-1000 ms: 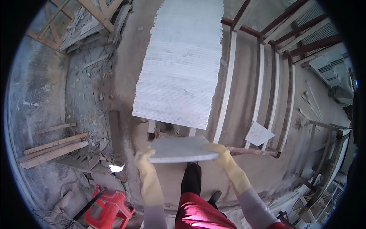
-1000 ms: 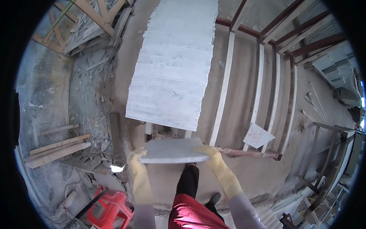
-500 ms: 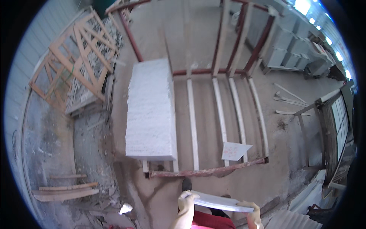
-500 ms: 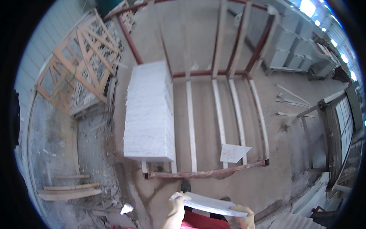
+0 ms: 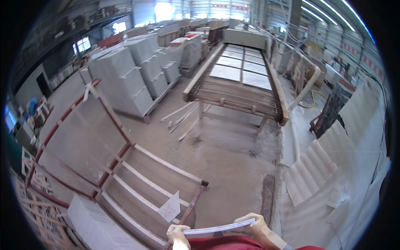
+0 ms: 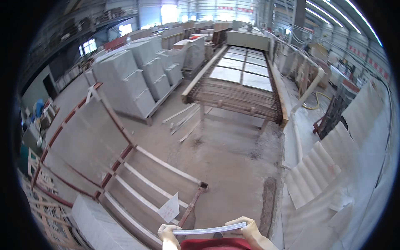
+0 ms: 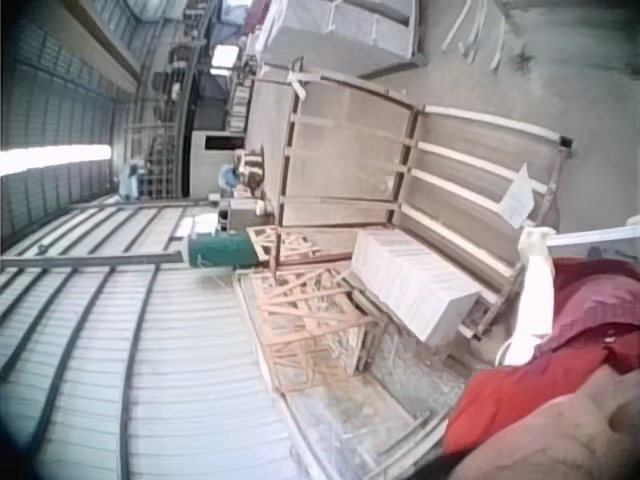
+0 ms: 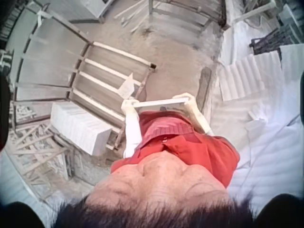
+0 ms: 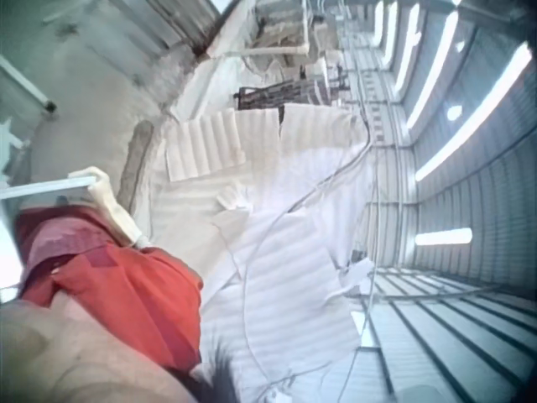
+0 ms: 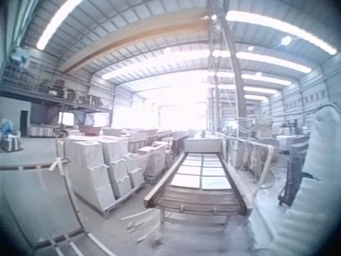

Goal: The person removes a plastic bag, then repeatedly picks up white square tiles from a stack and places them one by one onto a conveyor belt. The tiles are arranged in rows on the belt as the person continues the process.

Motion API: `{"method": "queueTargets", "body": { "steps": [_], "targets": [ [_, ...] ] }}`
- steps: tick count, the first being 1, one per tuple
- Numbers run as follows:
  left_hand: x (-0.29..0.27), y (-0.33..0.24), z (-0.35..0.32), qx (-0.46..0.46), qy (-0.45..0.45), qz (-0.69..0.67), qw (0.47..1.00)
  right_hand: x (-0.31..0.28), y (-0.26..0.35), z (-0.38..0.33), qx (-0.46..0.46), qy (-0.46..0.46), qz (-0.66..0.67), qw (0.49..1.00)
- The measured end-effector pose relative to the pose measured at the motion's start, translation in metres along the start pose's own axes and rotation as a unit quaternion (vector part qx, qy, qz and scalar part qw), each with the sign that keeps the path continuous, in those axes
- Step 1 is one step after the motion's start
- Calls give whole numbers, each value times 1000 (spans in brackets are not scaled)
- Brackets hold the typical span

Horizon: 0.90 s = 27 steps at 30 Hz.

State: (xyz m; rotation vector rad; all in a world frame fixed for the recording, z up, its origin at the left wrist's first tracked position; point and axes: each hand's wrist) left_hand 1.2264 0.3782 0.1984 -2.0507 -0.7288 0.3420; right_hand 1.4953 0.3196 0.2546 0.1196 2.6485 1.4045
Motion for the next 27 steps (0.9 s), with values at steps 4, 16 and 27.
{"method": "queueTargets", "body": {
  "steps": [4, 16, 27],
  "targets": [
    [77, -15, -1, 1, 48, 17, 999, -40, 9, 18, -14, -101, 111, 989],
    [295, -74, 60, -88, 190, 69, 975, -111, 80, 140, -157, -279, 127, 939],
    [476, -126, 83, -6, 266, 71, 961, -192, 187, 242, -221, -284, 209, 909]
  ]
}}
Point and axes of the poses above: each hand's wrist, its own z-axis towards the middle knuckle, its own x-axis out of the palm, y = z × x, and after that the axes turned 8 degrees about -z, right-handed
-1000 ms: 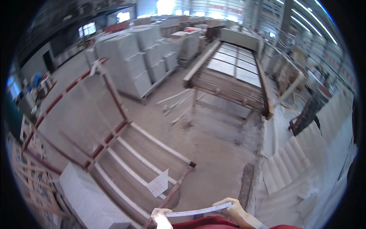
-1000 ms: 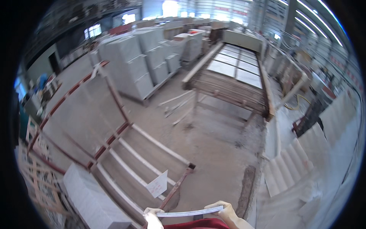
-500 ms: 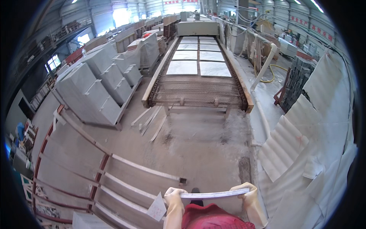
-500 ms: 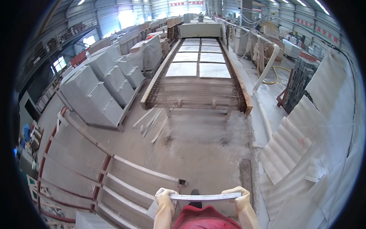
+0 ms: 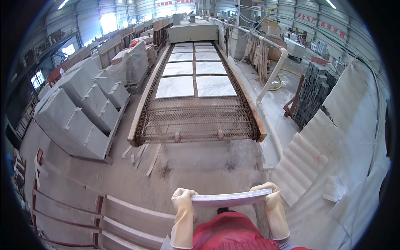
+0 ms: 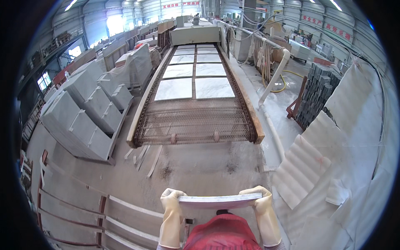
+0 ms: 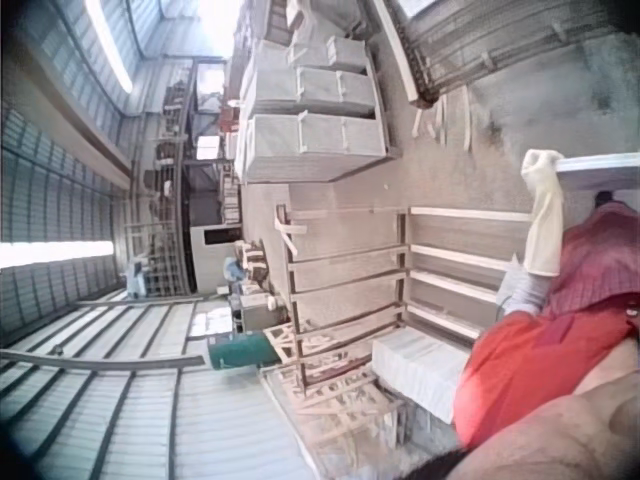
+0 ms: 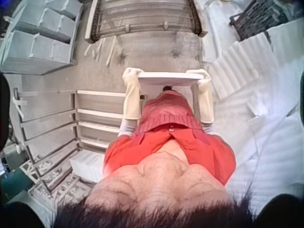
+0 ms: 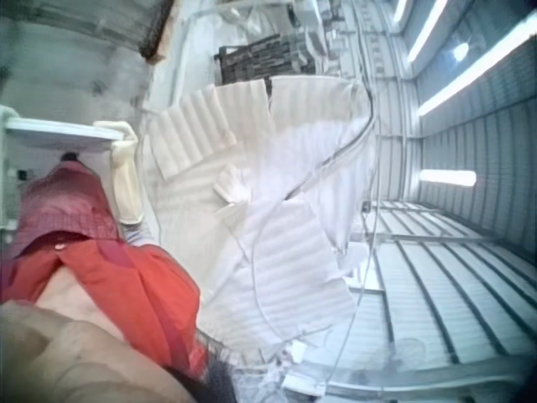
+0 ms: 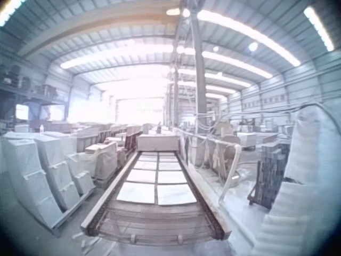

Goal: The person removes a plastic bag, then repeatedly picks up white square tiles from a stack and places them one by one onto a conveyor belt. The tiles are arranged in rows on the belt as the person continues the process.

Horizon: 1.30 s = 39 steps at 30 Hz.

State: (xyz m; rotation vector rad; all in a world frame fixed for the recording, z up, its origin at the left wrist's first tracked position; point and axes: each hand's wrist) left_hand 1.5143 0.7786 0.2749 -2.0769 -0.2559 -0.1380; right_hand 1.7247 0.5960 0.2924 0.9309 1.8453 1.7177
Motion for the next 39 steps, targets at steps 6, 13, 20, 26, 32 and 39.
{"method": "queueTargets", "body": {
  "steps": [6, 13, 20, 26, 32, 39],
  "targets": [
    [82, -15, 65, 48, -14, 0, 999, -1, -3, 128, 18, 4, 30, 999],
    [173, -40, 124, 93, -52, 158, 982, 4, 20, 265, 76, -1, -2, 997],
    [248, -67, 183, 86, -38, 205, 974, 18, 41, 370, 145, 12, -61, 987],
    [282, -64, 263, 57, -3, 280, 958, 38, 38, 430, 225, -15, -84, 971],
    [320, -61, 324, -11, 31, 331, 943, 44, 21, 483, 289, -72, -69, 952],
    [312, -33, 367, -91, 20, 116, 989, 61, -17, 522, 288, -124, -115, 943]
  ]
}}
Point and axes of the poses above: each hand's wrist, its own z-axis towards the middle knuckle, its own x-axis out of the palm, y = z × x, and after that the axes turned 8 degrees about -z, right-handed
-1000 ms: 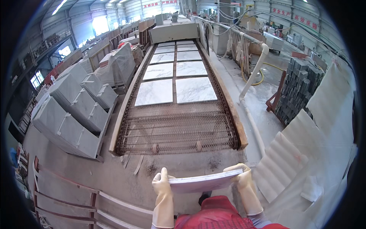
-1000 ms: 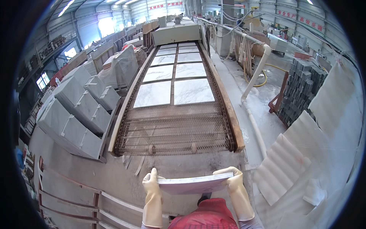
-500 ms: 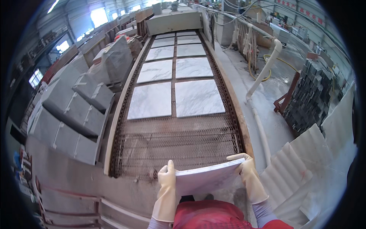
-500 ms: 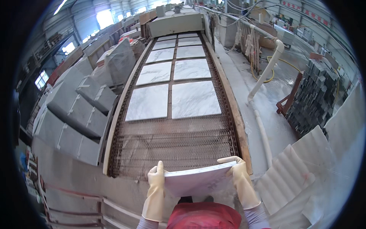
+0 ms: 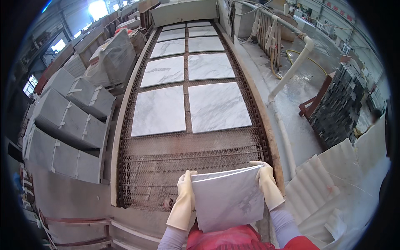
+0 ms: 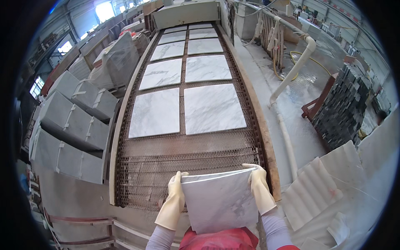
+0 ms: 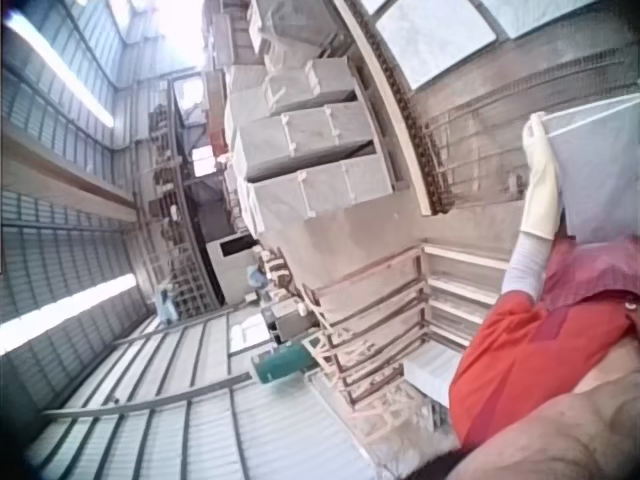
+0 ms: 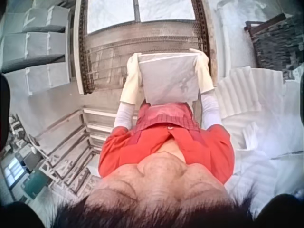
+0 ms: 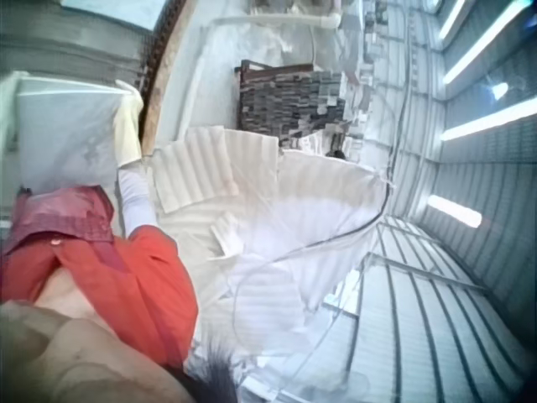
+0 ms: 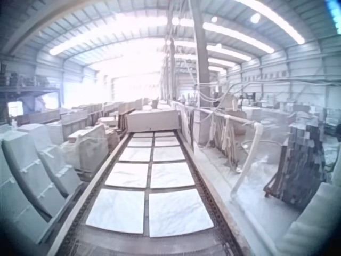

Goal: The person removes a plastic bag, then repeatedly picks up white square tiles from a stack and places them one by one onto a conveyor belt. The tiles are arranged in rows on the belt as the person continues the process.

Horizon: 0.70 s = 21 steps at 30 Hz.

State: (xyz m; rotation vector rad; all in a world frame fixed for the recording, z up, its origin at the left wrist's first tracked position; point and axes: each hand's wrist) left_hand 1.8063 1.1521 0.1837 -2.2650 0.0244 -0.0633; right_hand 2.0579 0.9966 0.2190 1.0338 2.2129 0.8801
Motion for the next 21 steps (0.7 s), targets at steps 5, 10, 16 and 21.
{"method": "queueTargets", "body": {
  "steps": [5, 10, 16, 21],
  "targets": [
    [-53, 28, -39, 108, 24, -1, 994, -3, -3, 10, -9, -9, -49, 999],
    [-117, 89, -104, -3, 62, 363, 930, 5, -5, 25, 8, -18, -62, 998],
    [-139, 180, -109, -117, 155, 382, 904, 10, -12, 40, -11, -7, -47, 999],
    [-120, 177, -121, -164, 61, 170, 970, 5, -33, 41, -182, -65, -145, 970]
  ]
}}
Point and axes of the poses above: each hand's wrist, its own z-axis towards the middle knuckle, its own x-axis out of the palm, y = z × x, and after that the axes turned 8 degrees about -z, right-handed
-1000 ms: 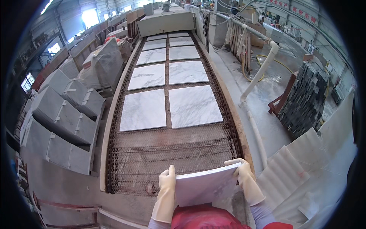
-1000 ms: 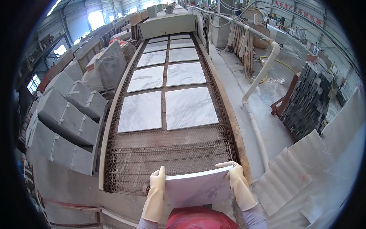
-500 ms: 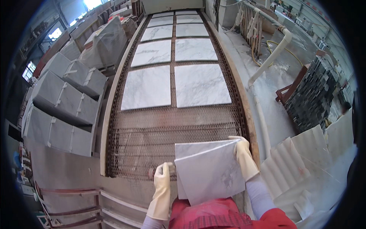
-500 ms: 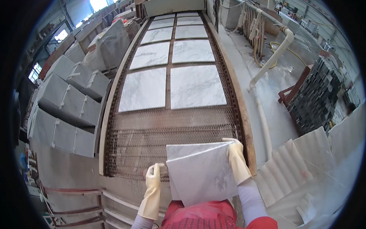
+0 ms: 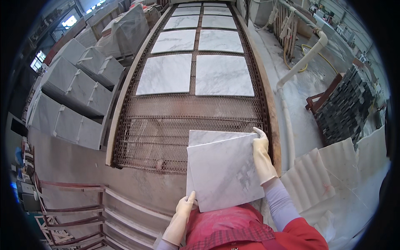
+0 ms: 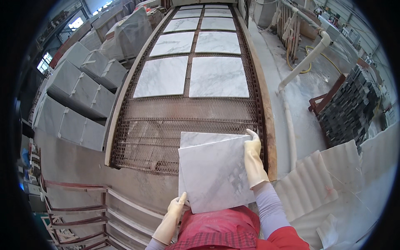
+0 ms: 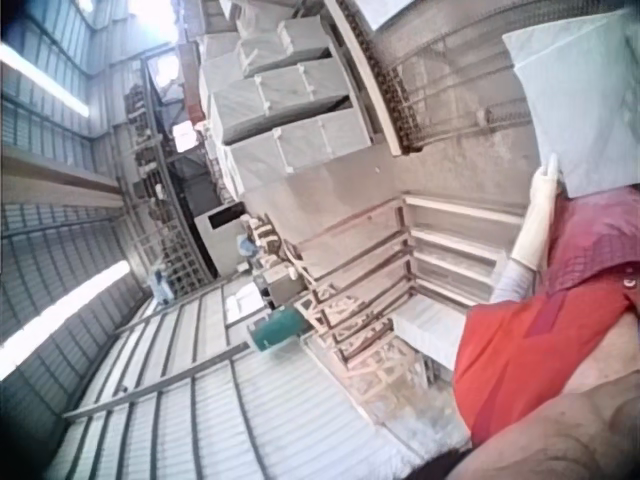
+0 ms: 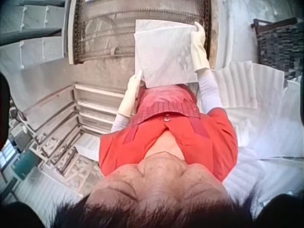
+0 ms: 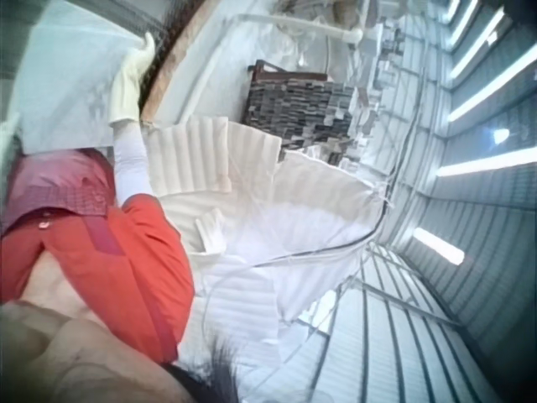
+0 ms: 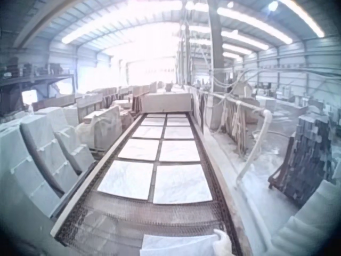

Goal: The person removes a plastic bag, then repeatedly picks up white square tiles from a stack and places them one by one onto a conveyor belt. The tiles are arranged in rows on the belt as the person continues the process.

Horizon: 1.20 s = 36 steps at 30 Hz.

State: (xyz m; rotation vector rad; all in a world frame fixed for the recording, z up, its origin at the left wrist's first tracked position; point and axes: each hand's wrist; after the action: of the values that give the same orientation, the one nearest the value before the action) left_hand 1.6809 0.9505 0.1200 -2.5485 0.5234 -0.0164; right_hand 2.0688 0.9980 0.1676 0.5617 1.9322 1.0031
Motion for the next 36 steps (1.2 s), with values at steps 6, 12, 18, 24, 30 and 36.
{"method": "queueTargets", "body": {
  "steps": [6, 12, 18, 24, 30, 36],
  "targets": [
    [16, 16, -11, 17, -54, -120, 991, -53, -20, -65, -346, -60, -180, 919],
    [36, -6, -44, -25, -39, -49, 998, -146, -72, -130, -80, 65, -401, 910],
    [47, -16, -50, -29, -81, 68, 994, -143, -115, -147, 81, 168, -256, 948],
    [48, -41, -67, -39, 5, -102, 994, -133, -118, -122, 202, 282, -102, 933],
    [37, -61, -77, -78, 103, -138, 982, -137, -90, -120, 197, 340, -78, 916],
    [10, -74, -85, -95, 235, -155, 955, -148, -53, -132, 172, 300, -70, 936]
  ]
}}
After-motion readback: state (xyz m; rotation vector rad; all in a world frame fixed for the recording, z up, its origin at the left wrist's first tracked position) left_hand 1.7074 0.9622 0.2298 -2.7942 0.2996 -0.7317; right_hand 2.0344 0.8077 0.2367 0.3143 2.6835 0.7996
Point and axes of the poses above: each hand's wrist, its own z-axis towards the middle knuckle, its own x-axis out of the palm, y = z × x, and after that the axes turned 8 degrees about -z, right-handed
